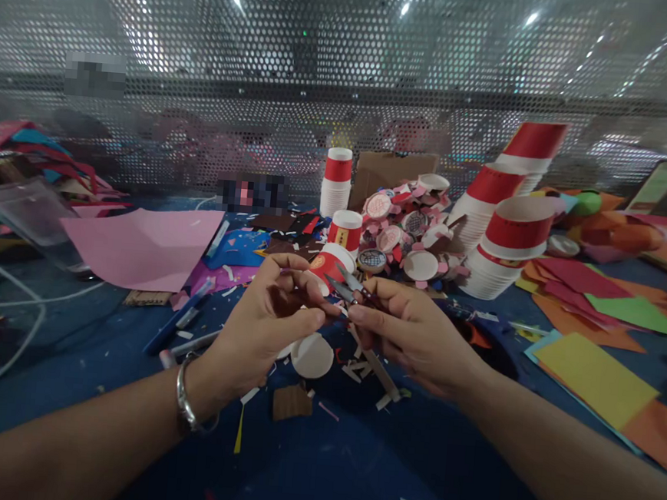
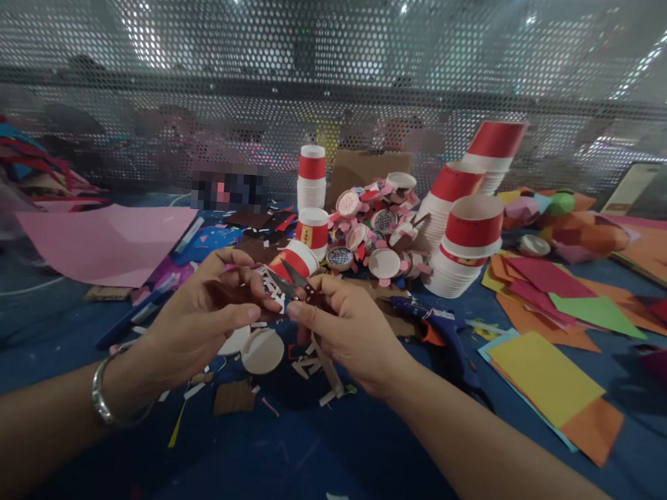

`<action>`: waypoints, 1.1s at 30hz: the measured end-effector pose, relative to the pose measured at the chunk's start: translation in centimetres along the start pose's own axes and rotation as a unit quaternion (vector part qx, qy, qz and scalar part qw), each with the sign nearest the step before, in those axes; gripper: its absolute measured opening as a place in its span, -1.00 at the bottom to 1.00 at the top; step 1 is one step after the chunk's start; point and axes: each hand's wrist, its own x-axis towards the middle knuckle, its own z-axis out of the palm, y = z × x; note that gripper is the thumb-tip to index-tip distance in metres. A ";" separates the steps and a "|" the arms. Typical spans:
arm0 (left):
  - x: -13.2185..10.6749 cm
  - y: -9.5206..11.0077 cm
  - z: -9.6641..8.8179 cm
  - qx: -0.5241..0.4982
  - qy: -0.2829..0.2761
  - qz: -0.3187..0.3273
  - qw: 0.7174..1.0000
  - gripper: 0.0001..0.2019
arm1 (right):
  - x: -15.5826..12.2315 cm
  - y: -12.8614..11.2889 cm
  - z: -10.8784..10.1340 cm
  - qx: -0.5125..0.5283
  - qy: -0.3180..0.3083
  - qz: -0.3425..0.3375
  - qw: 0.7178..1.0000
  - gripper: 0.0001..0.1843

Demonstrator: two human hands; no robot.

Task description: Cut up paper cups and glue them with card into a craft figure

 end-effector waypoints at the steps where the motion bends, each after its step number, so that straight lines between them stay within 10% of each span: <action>1: 0.0 0.0 0.0 0.004 0.005 0.003 1.000 -0.54 | 0.0 0.2 0.0 0.002 0.000 -0.005 1.000 -0.66; 10: -0.1 -0.1 0.9 -0.084 0.080 -0.087 0.989 -0.56 | 0.3 1.5 -0.3 -0.007 0.006 -0.059 0.998 -0.78; 16: -0.3 -0.5 1.0 -0.020 -0.031 -0.163 0.986 -0.91 | 0.1 1.1 0.0 -0.046 0.005 -0.071 0.996 -0.75; 33: 0.3 -0.1 0.8 -0.008 0.066 -0.129 0.989 -0.93 | 0.4 1.3 -0.5 -0.144 0.048 -0.103 0.983 -0.63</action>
